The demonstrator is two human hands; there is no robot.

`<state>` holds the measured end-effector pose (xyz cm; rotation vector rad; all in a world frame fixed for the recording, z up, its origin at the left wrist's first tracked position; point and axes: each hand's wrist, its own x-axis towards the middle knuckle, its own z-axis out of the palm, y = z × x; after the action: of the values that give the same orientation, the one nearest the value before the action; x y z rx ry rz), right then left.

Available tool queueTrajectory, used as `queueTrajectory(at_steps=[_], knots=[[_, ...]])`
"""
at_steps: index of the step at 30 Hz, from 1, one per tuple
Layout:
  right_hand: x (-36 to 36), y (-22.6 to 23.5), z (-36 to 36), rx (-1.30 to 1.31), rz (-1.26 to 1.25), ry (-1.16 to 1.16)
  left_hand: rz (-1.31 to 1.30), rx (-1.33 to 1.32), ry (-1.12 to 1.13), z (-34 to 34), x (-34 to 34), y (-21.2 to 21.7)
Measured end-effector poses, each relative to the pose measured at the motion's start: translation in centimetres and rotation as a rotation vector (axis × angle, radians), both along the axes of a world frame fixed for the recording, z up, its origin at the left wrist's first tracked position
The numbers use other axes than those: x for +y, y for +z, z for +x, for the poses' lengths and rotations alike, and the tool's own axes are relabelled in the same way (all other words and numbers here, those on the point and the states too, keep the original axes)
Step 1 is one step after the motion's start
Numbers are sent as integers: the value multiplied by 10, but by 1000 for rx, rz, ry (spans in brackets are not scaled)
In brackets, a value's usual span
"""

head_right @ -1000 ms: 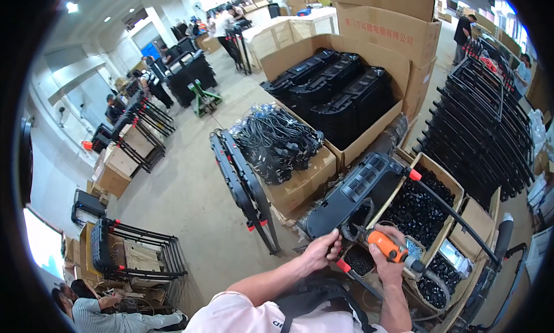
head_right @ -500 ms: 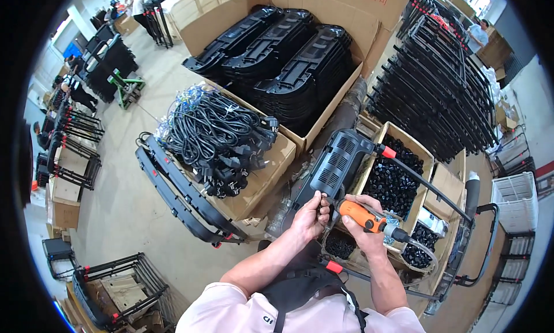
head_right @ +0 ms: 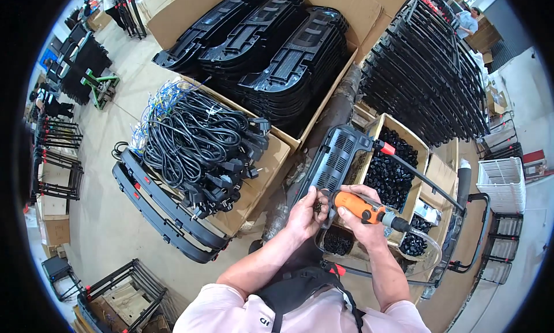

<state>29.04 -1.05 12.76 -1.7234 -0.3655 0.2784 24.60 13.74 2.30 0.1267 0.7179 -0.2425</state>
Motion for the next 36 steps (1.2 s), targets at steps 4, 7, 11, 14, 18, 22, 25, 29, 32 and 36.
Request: queueTrajectory(at_steps=[4,7,11,14,18,22,25,29,32,36], knots=[[2,3,12,-29,53,-27,294,-160,-39,-21,17,-18],[-1,11,19,-40,78,-55,427,-128,-110,-27,49,-18],[0,9,25,-29,67,-66,1304,-173,-159,-26,68,-40],[-3,6,26,4,72,-76,1584,-124,-673,-19,80,-4],[-1,1,26,-3,59,-50,1793,-230,-563,-26,67,-33],[0,-3,26,15,55,-40,1857,-241,-445,-34,54,-54],[-3,-10,28,40,68,-41,1874,-265,-364,-33,52,-55],[1,-15,28,37,53,-19,1907,-273,-356,-31,52,-56],[9,-18,28,31,3,3,1920,-279,-338,-33,51,-57],[24,-15,28,43,-82,26,1919,-281,-312,-34,51,-56]])
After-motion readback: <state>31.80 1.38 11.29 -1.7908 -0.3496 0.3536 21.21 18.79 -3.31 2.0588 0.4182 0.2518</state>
